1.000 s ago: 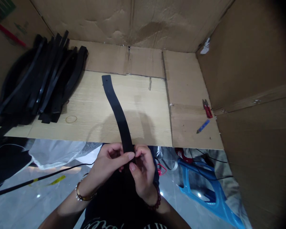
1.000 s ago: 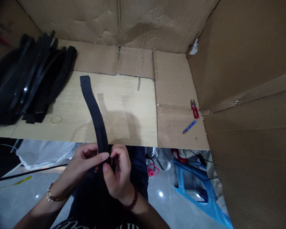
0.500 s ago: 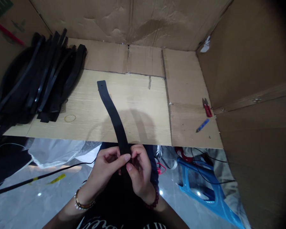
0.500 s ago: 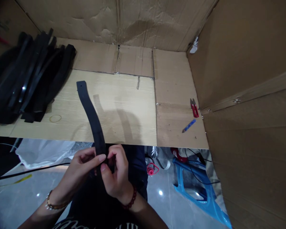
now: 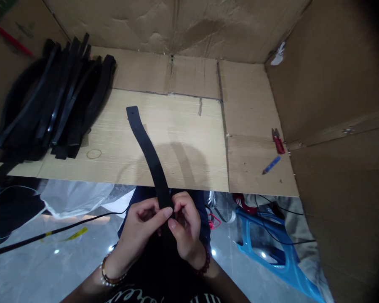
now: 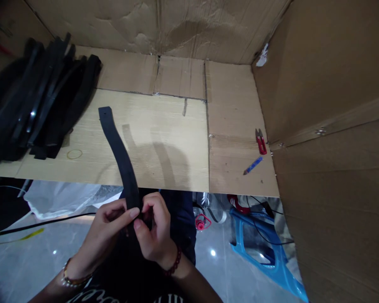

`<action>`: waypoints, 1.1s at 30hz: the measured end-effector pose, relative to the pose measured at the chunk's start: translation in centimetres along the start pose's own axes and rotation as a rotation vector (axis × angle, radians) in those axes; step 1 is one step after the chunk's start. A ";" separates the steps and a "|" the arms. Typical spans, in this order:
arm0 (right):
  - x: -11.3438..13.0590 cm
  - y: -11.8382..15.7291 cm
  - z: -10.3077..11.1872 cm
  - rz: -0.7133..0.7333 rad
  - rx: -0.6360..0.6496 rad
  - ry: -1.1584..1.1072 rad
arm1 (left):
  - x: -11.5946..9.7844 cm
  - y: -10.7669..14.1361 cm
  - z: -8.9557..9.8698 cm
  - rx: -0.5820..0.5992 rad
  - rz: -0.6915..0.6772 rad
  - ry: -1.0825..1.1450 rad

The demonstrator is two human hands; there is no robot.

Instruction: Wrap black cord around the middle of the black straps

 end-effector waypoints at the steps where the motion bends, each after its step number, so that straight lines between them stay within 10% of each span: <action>1: -0.1 0.1 0.0 -0.002 -0.001 0.009 | 0.1 0.0 0.0 -0.003 0.007 0.002; 16: 0.6 -0.6 1.0 -0.037 0.006 -0.102 | -1.3 -0.7 0.1 0.012 0.019 -0.031; 22: 2.8 -2.2 3.8 0.097 0.050 0.431 | -0.8 -2.2 0.1 0.072 0.073 -0.003; 27: 2.3 -3.6 3.5 -0.021 0.436 0.313 | -1.0 -2.5 -0.1 0.141 0.081 0.040; 33: 2.0 -4.2 3.7 -0.249 0.278 0.119 | -1.3 -2.3 -0.3 0.167 0.075 0.039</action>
Point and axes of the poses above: each hand's wrist, its own y-axis away from the middle knuckle, its own z-axis out of the back of the hand, x = y × z, the point moved 5 cm from there along -y, towards the middle knuckle, and after that the axes turned 4 degrees about x, right-handed, at the moved point
